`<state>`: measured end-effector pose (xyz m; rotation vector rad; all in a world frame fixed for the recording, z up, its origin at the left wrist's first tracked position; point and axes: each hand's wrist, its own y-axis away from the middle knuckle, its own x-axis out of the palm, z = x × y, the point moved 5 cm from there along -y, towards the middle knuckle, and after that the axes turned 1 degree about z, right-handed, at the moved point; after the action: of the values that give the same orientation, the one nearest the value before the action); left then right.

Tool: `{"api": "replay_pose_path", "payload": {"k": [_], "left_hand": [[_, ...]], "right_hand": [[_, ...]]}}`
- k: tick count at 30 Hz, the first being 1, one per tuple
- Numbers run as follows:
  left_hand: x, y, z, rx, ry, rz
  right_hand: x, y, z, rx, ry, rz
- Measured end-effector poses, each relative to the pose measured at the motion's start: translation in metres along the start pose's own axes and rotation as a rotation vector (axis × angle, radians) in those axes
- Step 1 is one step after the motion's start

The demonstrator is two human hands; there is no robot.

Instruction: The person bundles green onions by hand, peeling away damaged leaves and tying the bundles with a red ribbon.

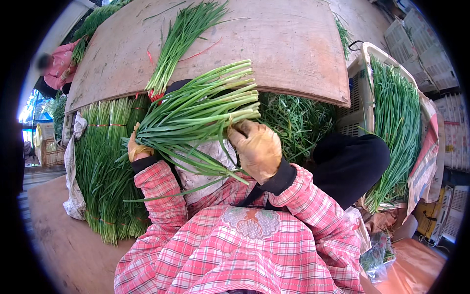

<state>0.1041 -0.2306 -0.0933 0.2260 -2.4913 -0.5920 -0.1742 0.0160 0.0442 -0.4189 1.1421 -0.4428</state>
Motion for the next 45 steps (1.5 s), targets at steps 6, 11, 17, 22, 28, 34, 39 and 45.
{"api": "replay_pose_path", "payload": {"k": [6, 11, 17, 22, 28, 34, 39, 45], "left_hand": [[0.008, 0.0, -0.006, -0.039, 0.059, 0.005], [0.018, -0.015, -0.015, -0.013, -0.013, 0.055], [0.043, 0.005, -0.027, 0.05, 0.044, 0.087], [0.058, 0.02, -0.031, 0.095, 0.071, 0.172], [0.062, 0.023, -0.038, 0.065, 0.132, 0.34], [0.052, 0.017, -0.031, 0.132, 0.101, 0.163], [0.034, 0.004, -0.023, 0.054, 0.085, 0.181], [0.032, 0.009, -0.022, 0.069, 0.038, 0.143]], "right_hand": [[0.009, -0.004, -0.016, 0.533, -0.298, 0.11], [0.035, 0.028, -0.009, 0.219, 0.023, 0.338], [0.036, 0.021, -0.009, 0.489, -0.415, 0.379], [0.067, 0.032, -0.015, 0.77, -0.979, 0.249], [0.047, 0.02, -0.032, 0.9, -1.178, 0.008], [0.027, 0.035, -0.061, 0.896, -1.328, -0.181], [-0.031, 0.098, -0.148, 1.041, -0.81, -0.116], [-0.043, 0.057, -0.086, 0.484, -0.148, 0.133]]}}
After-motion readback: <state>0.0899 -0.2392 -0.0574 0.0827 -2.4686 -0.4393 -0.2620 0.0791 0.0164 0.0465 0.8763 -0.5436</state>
